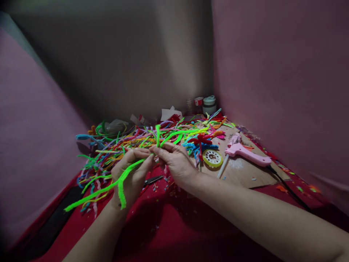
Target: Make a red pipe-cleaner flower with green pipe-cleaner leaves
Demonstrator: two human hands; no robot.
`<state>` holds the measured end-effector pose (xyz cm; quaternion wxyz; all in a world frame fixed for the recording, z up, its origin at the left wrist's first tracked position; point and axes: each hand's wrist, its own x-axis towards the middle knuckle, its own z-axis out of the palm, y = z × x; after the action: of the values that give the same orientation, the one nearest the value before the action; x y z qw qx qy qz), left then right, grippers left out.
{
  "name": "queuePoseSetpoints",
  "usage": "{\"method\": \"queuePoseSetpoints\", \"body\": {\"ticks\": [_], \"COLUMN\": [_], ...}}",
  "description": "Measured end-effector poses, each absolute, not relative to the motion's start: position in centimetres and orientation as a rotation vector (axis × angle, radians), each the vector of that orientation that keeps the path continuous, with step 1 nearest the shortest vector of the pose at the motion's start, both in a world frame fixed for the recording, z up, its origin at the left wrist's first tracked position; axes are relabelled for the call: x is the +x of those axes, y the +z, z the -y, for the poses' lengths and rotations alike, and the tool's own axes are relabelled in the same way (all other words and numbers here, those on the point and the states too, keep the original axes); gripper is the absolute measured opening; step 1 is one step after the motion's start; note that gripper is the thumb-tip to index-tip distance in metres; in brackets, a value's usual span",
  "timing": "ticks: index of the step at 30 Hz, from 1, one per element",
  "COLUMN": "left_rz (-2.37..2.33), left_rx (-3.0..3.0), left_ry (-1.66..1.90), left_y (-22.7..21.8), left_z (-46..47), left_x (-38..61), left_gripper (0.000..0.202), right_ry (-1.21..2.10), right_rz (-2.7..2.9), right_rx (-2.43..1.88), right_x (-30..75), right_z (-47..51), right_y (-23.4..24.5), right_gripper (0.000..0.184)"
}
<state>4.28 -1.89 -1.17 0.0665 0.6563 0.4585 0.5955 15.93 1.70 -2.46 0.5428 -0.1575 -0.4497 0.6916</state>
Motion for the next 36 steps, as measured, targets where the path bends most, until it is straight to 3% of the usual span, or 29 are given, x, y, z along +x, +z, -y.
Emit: {"method": "queuePoseSetpoints", "body": {"ticks": [10, 16, 22, 29, 36], "left_rz": [-1.282, -1.293, -1.030, -1.179, -1.144], "left_rx": [1.606, 1.550, 1.243, 1.248, 1.245], "left_ry": [1.400, 1.218, 1.272, 1.690, 1.687], "left_y": [0.9, 1.3, 1.9, 2.2, 2.4], "left_z": [1.2, 1.5, 1.5, 0.7, 0.4], "left_x": [2.3, 2.8, 1.8, 0.2, -1.1], "left_gripper": [0.020, 0.023, 0.015, 0.013, 0.015], "right_ry": [1.807, 1.942, 2.021, 2.079, 2.138], "right_rz": [1.028, 1.379, 1.526, 1.614, 1.634], "right_rx": [-0.388, -0.548, -0.615, -0.629, -0.598], "right_x": [17.2, 16.9, 16.7, 16.8, 16.8], "right_z": [-2.5, -1.5, -1.2, -0.9, -0.7], "right_y": [-0.5, -0.7, -1.4, -1.7, -1.5], "right_gripper": [0.019, 0.034, 0.019, 0.026, 0.025]}}
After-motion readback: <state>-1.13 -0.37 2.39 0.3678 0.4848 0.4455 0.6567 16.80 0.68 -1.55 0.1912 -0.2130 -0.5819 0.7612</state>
